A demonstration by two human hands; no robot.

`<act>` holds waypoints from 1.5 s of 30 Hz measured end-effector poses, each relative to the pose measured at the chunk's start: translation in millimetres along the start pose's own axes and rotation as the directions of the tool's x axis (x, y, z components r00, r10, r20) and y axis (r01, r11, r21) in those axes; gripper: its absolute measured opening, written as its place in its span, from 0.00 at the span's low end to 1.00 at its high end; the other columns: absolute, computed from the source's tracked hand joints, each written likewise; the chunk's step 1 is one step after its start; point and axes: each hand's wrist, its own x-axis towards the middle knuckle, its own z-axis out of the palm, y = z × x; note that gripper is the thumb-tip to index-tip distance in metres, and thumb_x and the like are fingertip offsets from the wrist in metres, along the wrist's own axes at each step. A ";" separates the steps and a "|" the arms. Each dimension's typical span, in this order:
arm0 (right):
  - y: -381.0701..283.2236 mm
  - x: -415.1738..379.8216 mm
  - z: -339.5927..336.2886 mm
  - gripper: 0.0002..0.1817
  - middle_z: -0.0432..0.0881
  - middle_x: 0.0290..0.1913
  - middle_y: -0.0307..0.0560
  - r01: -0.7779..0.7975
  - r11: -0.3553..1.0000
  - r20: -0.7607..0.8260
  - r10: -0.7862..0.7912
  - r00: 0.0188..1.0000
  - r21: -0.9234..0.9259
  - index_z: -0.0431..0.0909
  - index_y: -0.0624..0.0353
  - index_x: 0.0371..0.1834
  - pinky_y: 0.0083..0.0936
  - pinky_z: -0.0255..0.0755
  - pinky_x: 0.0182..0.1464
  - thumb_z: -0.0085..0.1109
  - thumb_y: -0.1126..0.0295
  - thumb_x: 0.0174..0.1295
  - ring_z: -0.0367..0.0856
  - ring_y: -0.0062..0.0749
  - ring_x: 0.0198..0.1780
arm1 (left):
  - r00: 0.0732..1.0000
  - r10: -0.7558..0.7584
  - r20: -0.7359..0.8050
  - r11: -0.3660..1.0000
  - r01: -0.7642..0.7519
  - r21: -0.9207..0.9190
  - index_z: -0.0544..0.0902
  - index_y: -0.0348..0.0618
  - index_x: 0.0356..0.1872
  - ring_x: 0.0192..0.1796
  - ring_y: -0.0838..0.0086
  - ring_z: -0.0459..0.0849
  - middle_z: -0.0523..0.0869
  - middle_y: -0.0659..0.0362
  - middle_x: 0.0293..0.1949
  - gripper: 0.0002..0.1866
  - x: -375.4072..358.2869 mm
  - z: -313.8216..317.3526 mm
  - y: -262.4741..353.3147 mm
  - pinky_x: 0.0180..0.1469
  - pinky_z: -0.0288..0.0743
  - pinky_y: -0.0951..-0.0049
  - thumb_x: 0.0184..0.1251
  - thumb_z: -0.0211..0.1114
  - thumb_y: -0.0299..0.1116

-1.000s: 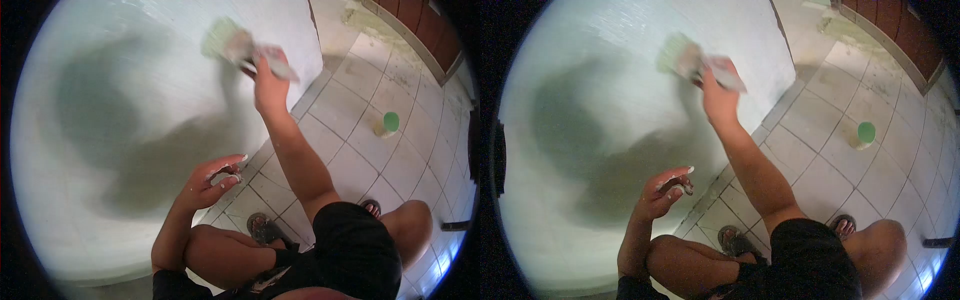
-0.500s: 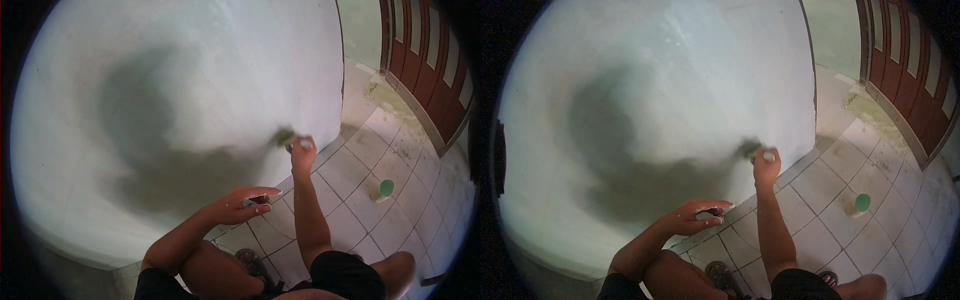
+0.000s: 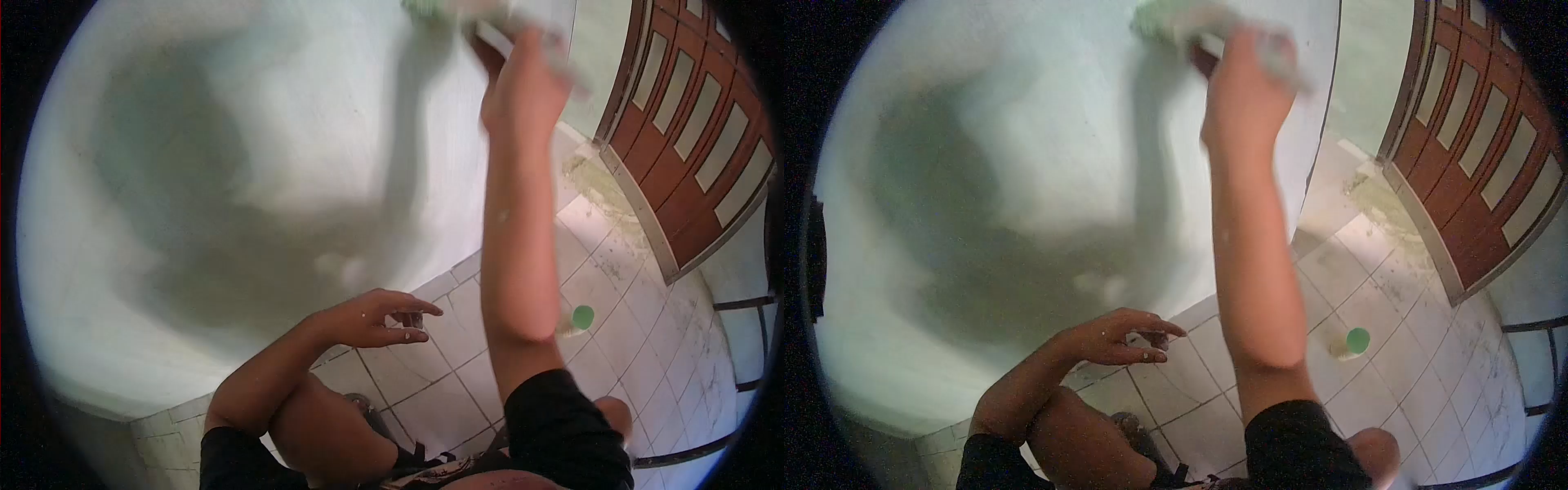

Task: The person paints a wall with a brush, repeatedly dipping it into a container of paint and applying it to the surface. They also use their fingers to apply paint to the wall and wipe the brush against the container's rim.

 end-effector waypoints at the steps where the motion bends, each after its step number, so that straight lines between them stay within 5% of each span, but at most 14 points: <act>1: 28.3 -20.0 -29.1 0.18 0.75 0.46 0.51 -0.072 0.997 -0.017 0.071 0.997 -0.037 0.67 0.65 0.54 0.30 0.74 0.51 0.54 0.67 0.63 0.75 0.29 0.46 | 1.000 -0.004 -0.018 1.000 0.004 0.012 0.75 0.44 0.57 0.43 0.66 0.82 0.83 0.51 0.40 0.23 -0.9 1.3 -4.3 0.48 0.75 0.65 0.63 0.64 0.39; 2: 41.4 -49.0 -50.3 0.27 0.70 0.56 0.55 -0.170 0.956 -0.195 0.124 0.973 -0.239 0.59 0.68 0.63 0.28 0.70 0.55 0.53 0.67 0.64 0.70 0.33 0.57 | 0.999 -0.004 -0.038 1.000 0.005 0.026 0.74 0.44 0.58 0.43 0.67 0.82 0.83 0.52 0.39 0.23 -2.0 3.1 -7.5 0.48 0.75 0.66 0.62 0.66 0.38; 4: 65.7 -114.2 -100.1 0.32 0.67 0.59 0.57 -0.291 0.949 -0.299 0.245 0.922 -0.119 0.51 0.70 0.67 0.30 0.68 0.57 0.53 0.69 0.64 0.67 0.38 0.60 | 0.999 -0.030 -0.016 0.999 0.030 0.038 0.74 0.44 0.58 0.43 0.67 0.82 0.83 0.52 0.39 0.23 -4.0 4.7 -13.6 0.48 0.75 0.65 0.63 0.65 0.38; 5: 93.4 -141.6 -149.2 0.26 0.71 0.53 0.51 -0.229 0.921 -0.260 0.148 0.954 -0.316 0.56 0.64 0.65 0.31 0.75 0.49 0.50 0.70 0.67 0.75 0.34 0.52 | 0.995 -0.091 0.028 0.996 0.091 0.026 0.74 0.45 0.58 0.43 0.67 0.82 0.83 0.52 0.39 0.23 -6.7 7.3 -16.2 0.48 0.75 0.65 0.63 0.64 0.39; 8: 69.6 -173.9 -193.3 0.07 0.76 0.44 0.53 -0.489 0.834 -0.401 0.368 0.839 -0.256 0.70 0.63 0.42 0.32 0.81 0.36 0.50 0.73 0.63 0.79 0.36 0.43 | 0.995 -0.069 0.066 0.997 0.070 -0.015 0.74 0.46 0.59 0.43 0.68 0.81 0.83 0.53 0.39 0.23 -7.9 13.1 -11.6 0.49 0.74 0.65 0.64 0.63 0.39; 11: 57.2 -124.9 -184.0 0.08 0.76 0.43 0.53 -0.624 0.707 -0.469 0.450 0.760 -0.334 0.70 0.64 0.42 0.33 0.82 0.38 0.50 0.73 0.63 0.79 0.36 0.44 | 0.997 0.010 0.083 1.000 -0.009 -0.005 0.74 0.46 0.59 0.43 0.69 0.81 0.83 0.54 0.38 0.22 -8.4 -1.5 5.5 0.50 0.74 0.66 0.64 0.63 0.38; 17: 6.9 33.9 -39.9 0.15 0.77 0.41 0.56 -0.157 0.844 -0.091 0.128 0.988 -0.514 0.68 0.70 0.46 0.31 0.80 0.45 0.51 0.74 0.58 0.81 0.41 0.40 | 0.994 0.060 0.093 0.998 -0.059 -0.011 0.75 0.46 0.58 0.43 0.69 0.81 0.83 0.56 0.38 0.22 -0.6 -2.8 8.0 0.49 0.73 0.67 0.64 0.64 0.40; 23: -40.4 63.2 20.8 0.12 0.74 0.47 0.58 -0.024 0.993 0.206 0.047 0.977 -0.112 0.66 0.71 0.45 0.38 0.79 0.50 0.48 0.74 0.61 0.80 0.46 0.45 | 0.995 0.071 0.072 0.997 -0.071 -0.001 0.75 0.46 0.57 0.42 0.69 0.81 0.83 0.55 0.38 0.21 7.3 5.7 -10.1 0.48 0.75 0.66 0.64 0.64 0.39; 27: 46.0 -1.6 -84.7 0.15 0.74 0.44 0.47 -0.159 0.959 0.041 0.173 0.984 -0.236 0.64 0.63 0.52 0.25 0.73 0.48 0.48 0.67 0.66 0.73 0.28 0.47 | 0.996 0.049 0.079 0.999 -0.048 -0.010 0.75 0.45 0.57 0.43 0.68 0.82 0.83 0.54 0.39 0.21 7.7 7.4 -16.9 0.50 0.75 0.67 0.64 0.64 0.38; 29: 55.6 -51.5 -152.8 0.09 0.72 0.39 0.43 -0.219 0.824 0.062 0.293 0.954 -0.523 0.65 0.60 0.44 0.25 0.75 0.45 0.50 0.70 0.64 0.73 0.25 0.45 | 0.992 -0.013 0.126 0.992 0.029 -0.125 0.75 0.45 0.58 0.44 0.68 0.82 0.83 0.53 0.39 0.22 6.0 4.6 -18.3 0.52 0.74 0.66 0.64 0.63 0.39; 32: 58.3 -94.3 -251.1 0.06 0.74 0.37 0.42 -0.382 0.752 0.166 0.538 0.826 -0.536 0.67 0.60 0.38 0.26 0.77 0.41 0.52 0.71 0.62 0.75 0.24 0.41 | 0.987 -0.022 0.161 0.990 0.045 -0.137 0.74 0.45 0.59 0.46 0.68 0.82 0.83 0.53 0.41 0.23 6.4 1.6 -27.8 0.52 0.74 0.66 0.63 0.64 0.39; 34: 34.0 -114.6 -289.9 0.05 0.75 0.34 0.43 -0.610 0.391 -0.053 0.813 0.580 -0.689 0.70 0.59 0.34 0.25 0.78 0.35 0.54 0.72 0.60 0.77 0.25 0.37 | 0.987 -0.045 0.153 0.996 0.055 -0.063 0.75 0.45 0.57 0.44 0.68 0.82 0.83 0.53 0.40 0.22 10.2 3.2 -22.3 0.51 0.76 0.67 0.63 0.64 0.38; 37: -21.7 -107.5 -324.7 0.06 0.78 0.29 0.44 -0.646 0.161 -0.196 0.875 0.444 -0.746 0.71 0.59 0.34 0.22 0.78 0.28 0.57 0.71 0.60 0.80 0.27 0.29 | 0.991 -0.036 0.131 0.999 0.039 -0.021 0.76 0.46 0.57 0.44 0.67 0.83 0.83 0.51 0.41 0.21 25.7 8.2 -19.6 0.49 0.77 0.67 0.63 0.64 0.38; 45: -121.8 -110.2 -380.1 0.08 0.78 0.35 0.45 -0.851 0.281 -0.476 0.730 0.490 -0.444 0.70 0.56 0.43 0.26 0.76 0.34 0.46 0.70 0.64 0.81 0.31 0.35 | 0.906 -0.371 0.202 0.929 0.362 0.081 0.74 0.44 0.58 0.48 0.67 0.81 0.82 0.51 0.45 0.24 81.1 39.5 -51.9 0.51 0.75 0.64 0.63 0.65 0.41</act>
